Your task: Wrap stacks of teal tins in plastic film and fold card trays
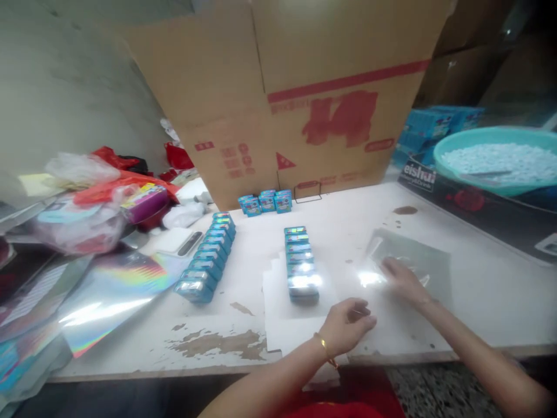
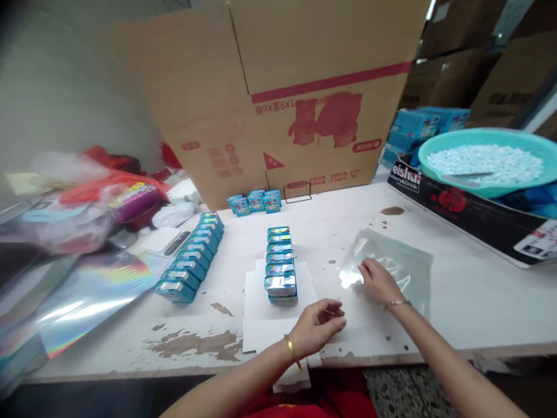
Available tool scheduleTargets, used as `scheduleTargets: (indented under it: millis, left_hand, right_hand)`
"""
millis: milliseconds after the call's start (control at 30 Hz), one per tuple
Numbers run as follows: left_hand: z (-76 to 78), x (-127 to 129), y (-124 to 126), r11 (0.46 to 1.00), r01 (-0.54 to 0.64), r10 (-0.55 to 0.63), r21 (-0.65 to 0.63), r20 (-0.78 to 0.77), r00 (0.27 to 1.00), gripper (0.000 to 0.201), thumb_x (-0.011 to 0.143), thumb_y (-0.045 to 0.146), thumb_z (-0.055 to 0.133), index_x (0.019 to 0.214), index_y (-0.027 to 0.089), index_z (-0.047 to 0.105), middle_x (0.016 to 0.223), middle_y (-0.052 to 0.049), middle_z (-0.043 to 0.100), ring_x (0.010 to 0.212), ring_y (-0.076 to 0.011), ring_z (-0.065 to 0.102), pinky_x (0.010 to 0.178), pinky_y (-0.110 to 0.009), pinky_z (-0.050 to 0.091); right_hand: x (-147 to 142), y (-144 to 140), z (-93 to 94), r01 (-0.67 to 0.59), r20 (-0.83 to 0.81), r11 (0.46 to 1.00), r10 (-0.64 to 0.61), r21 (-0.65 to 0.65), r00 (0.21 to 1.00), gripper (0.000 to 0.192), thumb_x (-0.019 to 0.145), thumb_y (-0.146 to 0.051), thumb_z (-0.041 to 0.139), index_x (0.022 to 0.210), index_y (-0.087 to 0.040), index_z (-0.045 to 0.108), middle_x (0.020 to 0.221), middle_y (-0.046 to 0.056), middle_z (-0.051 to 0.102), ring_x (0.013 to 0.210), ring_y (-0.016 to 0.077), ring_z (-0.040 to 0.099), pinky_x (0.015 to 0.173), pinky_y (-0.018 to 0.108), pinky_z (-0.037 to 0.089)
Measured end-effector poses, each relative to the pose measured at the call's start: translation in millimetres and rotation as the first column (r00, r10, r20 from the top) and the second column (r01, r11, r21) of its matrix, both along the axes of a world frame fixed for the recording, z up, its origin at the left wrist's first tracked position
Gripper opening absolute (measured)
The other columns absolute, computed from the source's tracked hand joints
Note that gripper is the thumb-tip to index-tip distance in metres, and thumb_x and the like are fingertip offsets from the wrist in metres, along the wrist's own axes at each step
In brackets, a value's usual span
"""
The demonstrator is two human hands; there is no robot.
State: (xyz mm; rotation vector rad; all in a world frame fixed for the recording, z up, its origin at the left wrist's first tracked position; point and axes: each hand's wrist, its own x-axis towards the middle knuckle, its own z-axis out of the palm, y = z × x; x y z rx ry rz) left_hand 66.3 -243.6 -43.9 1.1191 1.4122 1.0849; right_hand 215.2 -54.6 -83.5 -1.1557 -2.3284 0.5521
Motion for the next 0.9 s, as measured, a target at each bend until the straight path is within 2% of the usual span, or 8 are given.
scheduleTargets:
  millis: [133, 233, 367, 467, 567, 633, 733, 900]
  left_hand:
    - [-18.3, 12, 34, 0.947, -0.319, 0.321, -0.044, 0.158, 0.934, 0.05, 0.074, 0.041, 0.064, 0.113, 0.013, 0.053, 0.109, -0.013, 0.061, 0.084, -0.0158, 0.062, 0.069, -0.026, 0.049]
    - [-34.1, 9, 41, 0.946, -0.324, 0.324, -0.018, 0.132, 0.937, 0.027, 0.077, 0.04, 0.057, 0.07, 0.014, 0.055, 0.074, -0.006, 0.065, 0.069, -0.0153, 0.063, 0.061, -0.025, 0.047]
    - [-48.5, 4, 38, 0.917, -0.374, 0.392, -0.137, 0.135, 0.91, 0.025, 0.074, 0.037, 0.056, 0.064, 0.016, 0.05, 0.065, -0.004, 0.062, 0.053, -0.0152, 0.06, 0.043, -0.022, 0.04]
    - [-42.5, 8, 41, 0.916, -0.391, 0.401, -0.088, 0.163, 0.902, 0.023, 0.075, 0.037, 0.055, 0.068, 0.015, 0.055, 0.063, -0.003, 0.06, 0.055, -0.0155, 0.06, 0.044, -0.023, 0.042]
    - [-30.7, 11, 47, 0.932, -0.361, 0.353, 0.02, 0.165, 0.921, 0.022, 0.073, 0.036, 0.058, 0.072, 0.014, 0.06, 0.071, -0.003, 0.064, 0.063, -0.0155, 0.062, 0.053, -0.024, 0.047]
    - [-25.6, 10, 48, 0.953, -0.301, 0.3, -0.02, 0.177, 0.937, 0.024, 0.072, 0.034, 0.059, 0.084, 0.013, 0.064, 0.077, -0.005, 0.064, 0.065, -0.0175, 0.064, 0.05, -0.025, 0.047]
    - [-21.5, 5, 45, 0.971, -0.237, 0.239, -0.028, 0.12, 0.964, 0.032, 0.072, 0.029, 0.056, 0.099, 0.014, 0.063, 0.079, -0.005, 0.062, 0.067, -0.0193, 0.064, 0.049, -0.027, 0.048]
    - [-2.0, 7, 38, 0.937, -0.159, 0.22, 0.31, -0.174, 0.96, 0.006, 0.067, 0.016, 0.056, 0.062, 0.017, 0.058, 0.088, -0.009, 0.067, 0.094, -0.0237, 0.062, 0.086, -0.035, 0.05]
  right_hand:
    - [-22, -57, 23.7, -0.061, -0.116, 0.998, 0.059, -0.013, 0.992, 0.03, 0.091, -0.044, 0.034, 0.072, -0.024, 0.043, 0.071, 0.003, 0.054, 0.066, 0.0183, 0.051, 0.061, 0.029, 0.041]
    - [-20, -80, 26.1, -0.057, -0.164, 0.997, 0.047, -0.059, 0.985, 0.035, 0.092, -0.048, 0.033, 0.068, -0.024, 0.039, 0.063, -0.001, 0.048, 0.06, 0.0167, 0.048, 0.058, 0.028, 0.041]
    - [-5, -79, 26.8, 0.07, -0.22, 0.99, -0.095, -0.119, 0.971, 0.038, 0.09, -0.053, 0.035, 0.069, -0.023, 0.043, 0.065, 0.0, 0.051, 0.065, 0.0176, 0.052, 0.06, 0.028, 0.044]
    - [-6, -87, 23.1, -0.001, -0.223, 0.965, -0.06, -0.262, 0.973, 0.037, 0.083, -0.057, 0.049, 0.095, -0.022, 0.053, 0.089, 0.004, 0.063, 0.078, 0.0207, 0.061, 0.066, 0.03, 0.051]
    - [-10, -105, 11.1, -0.096, -0.301, 0.909, -0.034, -0.406, 0.953, 0.069, 0.076, -0.055, 0.059, 0.133, -0.023, 0.035, 0.127, 0.011, 0.055, 0.108, 0.0246, 0.059, 0.081, 0.035, 0.054]
    - [-8, -114, 1.4, -0.16, -0.341, 0.885, 0.003, -0.436, 0.94, 0.078, 0.074, -0.052, 0.061, 0.139, -0.024, 0.029, 0.139, 0.013, 0.046, 0.122, 0.0254, 0.051, 0.092, 0.037, 0.05]
    - [1, -116, -7.8, -0.174, -0.348, 0.879, 0.01, -0.444, 0.937, 0.071, 0.073, -0.051, 0.061, 0.134, -0.021, 0.041, 0.137, 0.013, 0.049, 0.122, 0.0273, 0.05, 0.096, 0.038, 0.048]
    - [33, -94, 6.9, 0.076, -0.246, 0.914, -0.186, -0.399, 0.951, 0.045, 0.075, -0.056, 0.052, 0.097, -0.021, 0.069, 0.103, 0.011, 0.07, 0.095, 0.0318, 0.066, 0.081, 0.042, 0.056]
